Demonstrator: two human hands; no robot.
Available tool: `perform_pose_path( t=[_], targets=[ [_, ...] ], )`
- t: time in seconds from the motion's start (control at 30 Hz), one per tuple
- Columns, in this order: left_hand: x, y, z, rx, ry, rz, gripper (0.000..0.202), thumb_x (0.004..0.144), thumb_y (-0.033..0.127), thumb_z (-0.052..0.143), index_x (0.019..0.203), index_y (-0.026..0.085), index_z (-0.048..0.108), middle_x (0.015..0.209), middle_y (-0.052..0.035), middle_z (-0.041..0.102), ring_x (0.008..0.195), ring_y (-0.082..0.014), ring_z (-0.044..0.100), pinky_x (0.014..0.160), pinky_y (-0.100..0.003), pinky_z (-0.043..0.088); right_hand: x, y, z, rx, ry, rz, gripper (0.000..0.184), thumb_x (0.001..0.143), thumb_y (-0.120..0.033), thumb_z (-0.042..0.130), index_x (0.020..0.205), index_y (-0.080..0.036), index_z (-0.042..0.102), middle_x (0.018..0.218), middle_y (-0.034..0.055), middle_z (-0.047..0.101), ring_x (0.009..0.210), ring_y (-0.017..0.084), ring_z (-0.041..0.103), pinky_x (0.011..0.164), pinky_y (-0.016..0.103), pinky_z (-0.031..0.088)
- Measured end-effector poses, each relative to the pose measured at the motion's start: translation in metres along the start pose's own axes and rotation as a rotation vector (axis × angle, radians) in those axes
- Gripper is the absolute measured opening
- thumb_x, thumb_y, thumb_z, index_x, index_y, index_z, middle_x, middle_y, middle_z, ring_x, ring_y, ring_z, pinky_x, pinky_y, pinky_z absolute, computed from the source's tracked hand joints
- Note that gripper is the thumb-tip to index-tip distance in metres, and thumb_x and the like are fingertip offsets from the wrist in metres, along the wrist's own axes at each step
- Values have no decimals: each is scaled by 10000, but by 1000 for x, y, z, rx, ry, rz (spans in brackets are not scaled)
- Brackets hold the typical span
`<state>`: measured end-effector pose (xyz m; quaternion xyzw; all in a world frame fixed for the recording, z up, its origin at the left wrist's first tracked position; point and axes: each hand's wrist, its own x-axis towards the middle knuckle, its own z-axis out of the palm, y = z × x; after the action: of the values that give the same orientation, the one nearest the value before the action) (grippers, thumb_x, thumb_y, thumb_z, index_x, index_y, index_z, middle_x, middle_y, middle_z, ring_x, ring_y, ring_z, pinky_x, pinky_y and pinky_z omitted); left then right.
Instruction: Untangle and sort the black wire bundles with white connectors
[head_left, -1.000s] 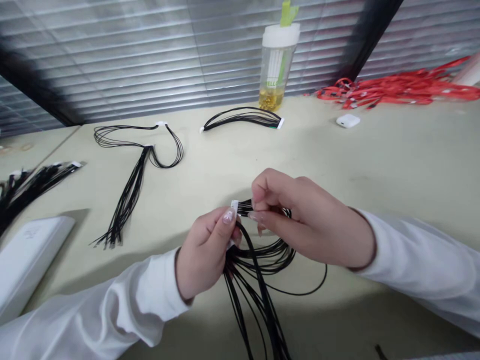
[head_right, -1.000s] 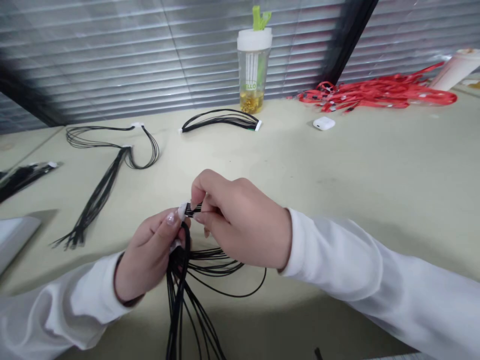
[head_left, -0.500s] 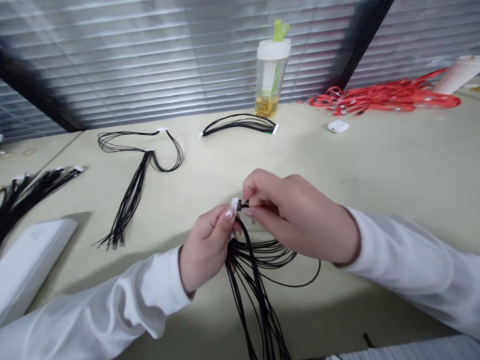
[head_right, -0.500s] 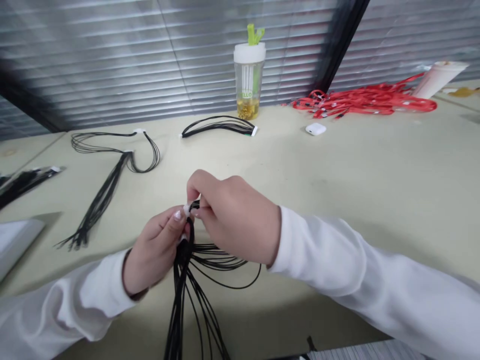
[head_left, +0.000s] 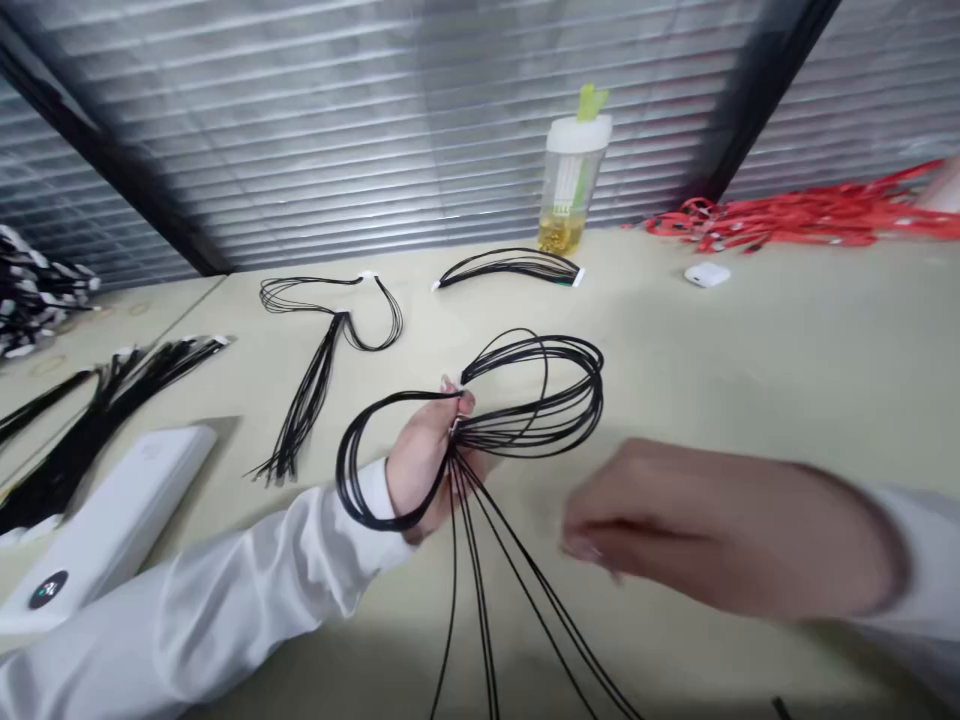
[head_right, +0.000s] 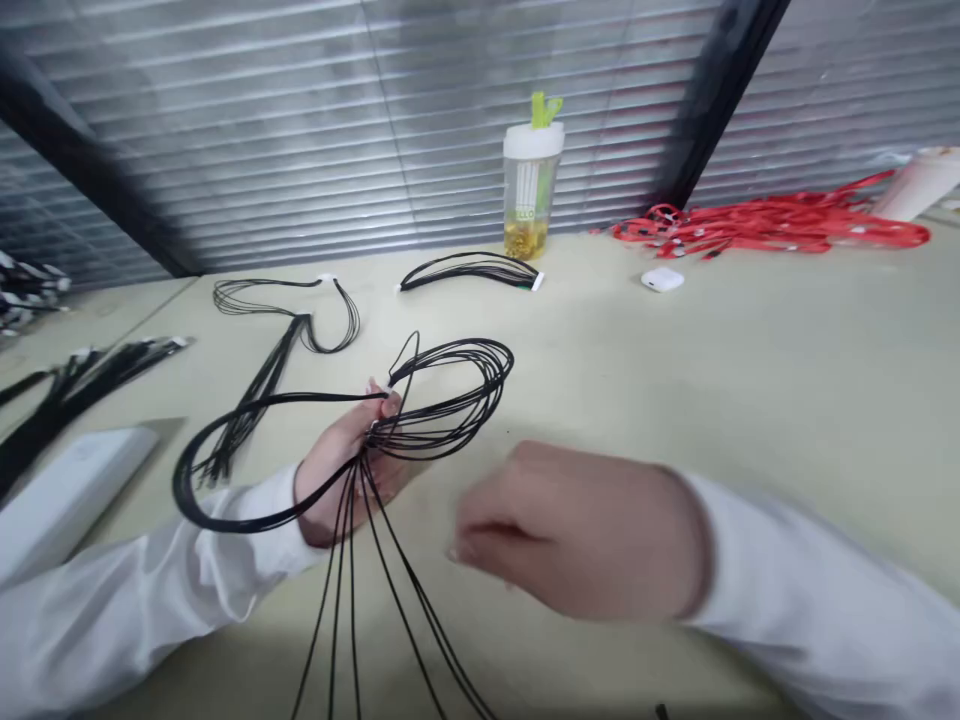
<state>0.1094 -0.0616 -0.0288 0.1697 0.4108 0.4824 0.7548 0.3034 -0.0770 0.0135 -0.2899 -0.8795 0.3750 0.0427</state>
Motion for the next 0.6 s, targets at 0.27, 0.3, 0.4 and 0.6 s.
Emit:
perform_pose_path(
  t=[0.27,0.3,0.4,0.6],
  targets=[
    [-4,-1,1,141,-56,-111,224,886,392,271,745,228,327,434,60,429,317,-114,459,299,-176,311,49,-6,41,818,257,119,223,866,-305,420,811,-117,527,622,-11,477,482,28,422,418,119,381],
    [-5,-1,1,157,-71,-121,238,887,414,251,750,234,324,429,59,445,315,-127,476,291,-177,306,50,-9,42,824,274,105,187,859,-271,425,810,-119,522,611,-18,465,481,28,417,410,115,372],
    [-8,-2,1,189,-115,-137,248,894,433,209,781,251,333,436,59,502,322,-141,506,281,-177,315,52,-14,43,788,313,98,111,827,-172,422,771,-122,502,577,-32,443,467,26,409,393,111,351],
    [-11,-2,2,168,-163,-127,281,905,421,179,740,244,322,371,71,459,296,-129,486,278,-174,328,54,-15,45,685,347,122,150,809,-134,370,694,-133,466,561,-34,452,431,23,390,395,129,345]
  ],
)
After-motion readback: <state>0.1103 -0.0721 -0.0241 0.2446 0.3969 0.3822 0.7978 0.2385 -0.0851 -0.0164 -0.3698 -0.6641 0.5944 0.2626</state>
